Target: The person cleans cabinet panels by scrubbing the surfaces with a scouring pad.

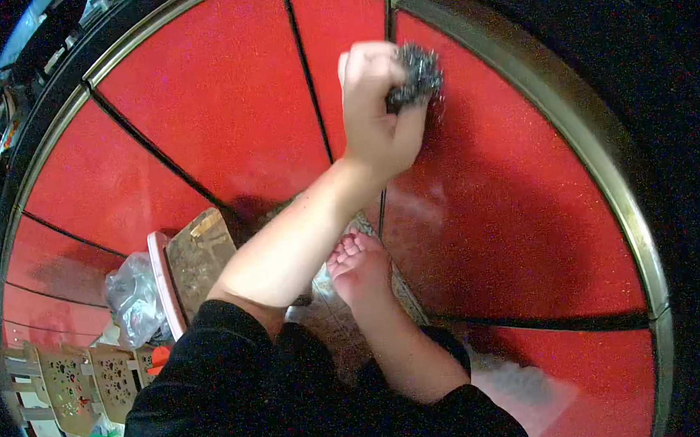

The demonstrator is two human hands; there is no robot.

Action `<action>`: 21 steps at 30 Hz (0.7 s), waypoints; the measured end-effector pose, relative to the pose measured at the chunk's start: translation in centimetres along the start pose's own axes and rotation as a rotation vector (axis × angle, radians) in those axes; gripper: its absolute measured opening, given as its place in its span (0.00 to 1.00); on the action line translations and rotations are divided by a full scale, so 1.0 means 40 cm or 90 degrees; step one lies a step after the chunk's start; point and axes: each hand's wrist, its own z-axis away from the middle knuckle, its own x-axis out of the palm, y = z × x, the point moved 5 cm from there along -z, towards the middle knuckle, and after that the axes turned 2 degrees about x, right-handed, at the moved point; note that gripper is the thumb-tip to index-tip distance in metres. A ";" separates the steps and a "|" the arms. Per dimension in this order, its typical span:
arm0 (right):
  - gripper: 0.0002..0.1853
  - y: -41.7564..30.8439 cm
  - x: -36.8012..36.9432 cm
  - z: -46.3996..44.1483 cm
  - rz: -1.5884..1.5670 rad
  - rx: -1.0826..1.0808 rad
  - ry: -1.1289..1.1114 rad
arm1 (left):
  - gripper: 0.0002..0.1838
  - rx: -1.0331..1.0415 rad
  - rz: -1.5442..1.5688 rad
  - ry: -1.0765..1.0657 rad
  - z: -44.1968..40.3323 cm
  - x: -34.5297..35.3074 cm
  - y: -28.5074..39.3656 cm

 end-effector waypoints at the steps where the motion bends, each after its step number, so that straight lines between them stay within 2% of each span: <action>1: 0.04 -0.002 0.007 -0.003 -0.005 -0.001 0.005 | 0.12 0.005 0.002 0.001 -0.009 0.003 -0.017; 4: 0.03 0.005 0.021 0.002 0.004 -0.011 0.021 | 0.12 -0.038 -0.001 0.085 -0.045 -0.003 -0.094; 6: 0.03 0.012 0.009 0.002 0.008 -0.010 0.032 | 0.12 -0.014 0.004 0.058 -0.015 -0.005 -0.060; 9: 0.03 0.018 0.018 -0.010 0.046 0.018 -0.126 | 0.13 0.050 0.026 0.004 -0.003 0.005 -0.023; 10: 0.03 0.021 0.026 -0.009 0.044 0.016 -0.126 | 0.13 0.056 0.040 0.014 0.003 0.004 -0.031; 13: 0.05 0.032 0.025 0.005 0.058 -0.011 0.061 | 0.13 0.057 0.076 0.039 0.003 0.003 -0.038; 16: 0.06 0.035 0.006 -0.005 0.087 -0.027 0.076 | 0.13 -0.037 -0.009 0.078 -0.049 0.007 -0.047; 18: 0.07 0.029 0.025 0.002 0.103 -0.034 0.078 | 0.13 -0.003 0.058 0.042 -0.040 0.025 0.067; 19: 0.07 0.029 0.064 0.033 0.074 -0.051 0.030 | 0.12 0.028 0.118 -0.001 -0.030 0.033 0.117; 21: 0.09 0.031 0.105 0.070 0.029 -0.077 -0.039 | 0.12 0.036 0.114 -0.017 -0.022 0.034 0.140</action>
